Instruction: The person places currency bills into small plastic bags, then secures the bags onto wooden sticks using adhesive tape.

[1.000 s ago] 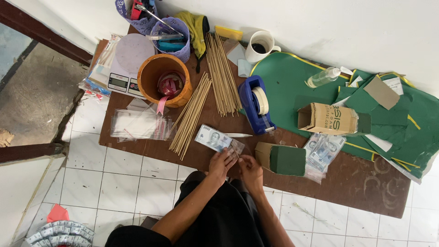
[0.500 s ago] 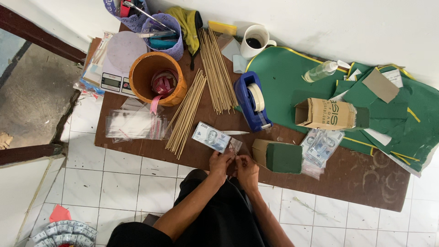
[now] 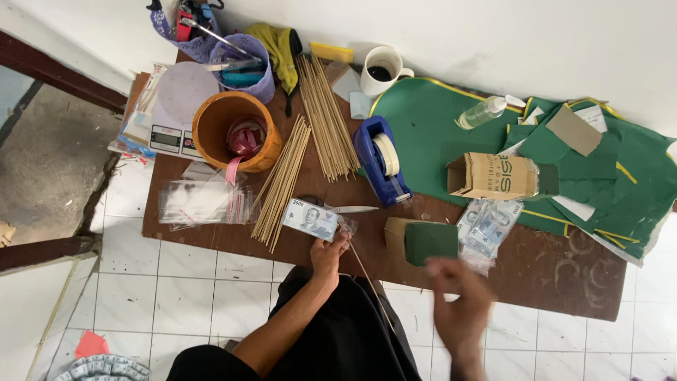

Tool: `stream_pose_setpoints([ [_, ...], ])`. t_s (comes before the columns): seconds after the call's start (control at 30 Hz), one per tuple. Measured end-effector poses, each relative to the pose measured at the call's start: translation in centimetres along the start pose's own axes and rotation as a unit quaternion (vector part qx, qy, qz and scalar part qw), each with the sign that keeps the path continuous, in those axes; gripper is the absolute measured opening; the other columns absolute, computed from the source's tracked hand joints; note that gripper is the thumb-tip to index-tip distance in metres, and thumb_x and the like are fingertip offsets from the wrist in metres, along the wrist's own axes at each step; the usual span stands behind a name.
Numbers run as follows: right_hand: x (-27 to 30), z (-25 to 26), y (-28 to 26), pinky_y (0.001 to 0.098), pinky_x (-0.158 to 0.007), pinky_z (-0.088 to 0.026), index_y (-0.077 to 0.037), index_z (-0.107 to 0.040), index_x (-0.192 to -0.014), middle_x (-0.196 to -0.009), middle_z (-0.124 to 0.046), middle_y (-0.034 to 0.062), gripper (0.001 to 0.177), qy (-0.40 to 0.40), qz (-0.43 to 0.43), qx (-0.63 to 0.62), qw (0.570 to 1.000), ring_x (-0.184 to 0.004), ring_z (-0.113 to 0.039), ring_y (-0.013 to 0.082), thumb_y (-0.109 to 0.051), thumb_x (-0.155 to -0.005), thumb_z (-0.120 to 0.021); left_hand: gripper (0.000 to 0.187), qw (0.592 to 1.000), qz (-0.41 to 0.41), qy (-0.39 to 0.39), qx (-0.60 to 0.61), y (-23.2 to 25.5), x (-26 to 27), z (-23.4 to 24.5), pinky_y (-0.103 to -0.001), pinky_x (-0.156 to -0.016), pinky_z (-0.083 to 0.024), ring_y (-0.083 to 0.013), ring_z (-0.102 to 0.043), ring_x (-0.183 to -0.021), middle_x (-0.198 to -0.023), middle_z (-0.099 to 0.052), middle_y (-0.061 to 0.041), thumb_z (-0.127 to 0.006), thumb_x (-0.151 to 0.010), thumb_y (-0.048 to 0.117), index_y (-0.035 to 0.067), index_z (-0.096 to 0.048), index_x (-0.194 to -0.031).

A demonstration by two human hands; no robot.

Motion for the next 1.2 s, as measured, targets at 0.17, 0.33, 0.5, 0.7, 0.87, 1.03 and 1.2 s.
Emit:
stream_pose_setpoints([
  [0.17,-15.0,0.5,5.8,0.0363,-0.082,-0.06,-0.02,-0.08,-0.105,-0.086,-0.077,0.0053,0.019,-0.091,-0.05,0.109,0.989,-0.088,-0.075,0.0228,-0.035,-0.095,-0.08,0.068,0.999,0.007,-0.028,-0.032,-1.8,-1.7,0.2,-0.033,-0.075,-0.058,-0.025,-0.071,-0.101,-0.117,-0.066,-0.021,-0.085,-0.089,0.004,-0.005,-0.049,-0.146],
  [0.33,-15.0,-6.7,9.8,0.0536,-0.091,-0.051,-0.004,-0.084,-0.102,-0.094,-0.078,0.026,0.032,-0.323,-0.163,0.166,0.917,-0.083,-0.071,0.0421,-0.028,-0.089,-0.067,0.066,0.998,0.012,-0.012,-0.059,-1.4,-1.3,0.3,-0.031,-0.081,-0.058,-0.0222,-0.072,-0.102,-0.118,-0.068,-0.014,-0.086,-0.087,0.009,0.0,-0.052,-0.143],
  [0.5,-14.3,-8.6,17.6,0.0442,-0.093,-0.05,-0.014,-0.086,-0.103,-0.089,-0.079,0.0174,0.039,-0.37,-0.225,0.154,0.888,-0.091,-0.07,0.0334,-0.047,-0.085,-0.073,0.063,0.998,0.019,-0.008,-0.057,-2.2,-2.0,1.1,-0.032,-0.079,-0.058,-0.0261,-0.073,-0.107,-0.124,-0.07,-0.016,-0.085,-0.089,0.008,0.002,-0.053,-0.143],
  [0.7,-13.1,-8.8,15.5,0.03,-0.072,-0.049,-0.003,-0.082,-0.099,-0.075,-0.068,0.0088,0.026,-0.324,-0.302,-0.035,0.896,-0.071,-0.061,0.0166,-0.028,-0.093,-0.077,0.06,1.0,0.013,0.005,-0.018,-1.7,-1.4,1.0,-0.031,-0.079,-0.059,-0.0255,-0.073,-0.105,-0.12,-0.07,-0.017,-0.085,-0.087,0.003,0.001,-0.057,-0.139],
  [0.87,-13.6,-9.6,17.0,0.0277,-0.073,-0.05,0.0,-0.079,-0.093,-0.076,-0.069,0.0112,0.02,-0.318,-0.296,-0.066,0.898,-0.074,-0.058,0.0148,-0.021,-0.09,-0.08,0.053,1.0,0.001,0.008,-0.024,-1.3,-1.2,1.0,-0.028,-0.077,-0.06,-0.0225,-0.075,-0.1,-0.115,-0.072,-0.013,-0.085,-0.085,0.004,0.004,-0.063,-0.133],
  [1.03,-14.0,-9.1,15.3,0.0383,-0.08,-0.051,-0.006,-0.082,-0.089,-0.075,-0.068,0.0109,0.023,-0.347,-0.245,0.046,0.904,-0.079,-0.061,0.0235,-0.029,-0.087,-0.078,0.051,1.0,-0.008,0.013,-0.024,-2.6,-2.6,1.9,-0.027,-0.077,-0.062,-0.0233,-0.076,-0.098,-0.113,-0.073,-0.014,-0.085,-0.084,0.002,0.003,-0.064,-0.131],
  [1.2,-14.0,-8.8,15.3,0.0369,-0.079,-0.05,-0.01,-0.083,-0.088,-0.072,-0.068,0.0075,0.023,-0.346,-0.248,0.078,0.902,-0.076,-0.062,0.024,-0.032,-0.089,-0.076,0.049,1.0,-0.006,0.014,-0.012,-1.8,-2.1,1.4,-0.029,-0.078,-0.063,-0.0243,-0.076,-0.097,-0.11,-0.074,-0.014,-0.085,-0.084,0.001,0.004,-0.066,-0.129],
])
Point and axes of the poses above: each hand's wrist, its own x-axis away from the middle knuckle, its own z-axis out of the back of the hand, y = z × x, the point moved 10 cm from there along -x, towards the middle knuckle
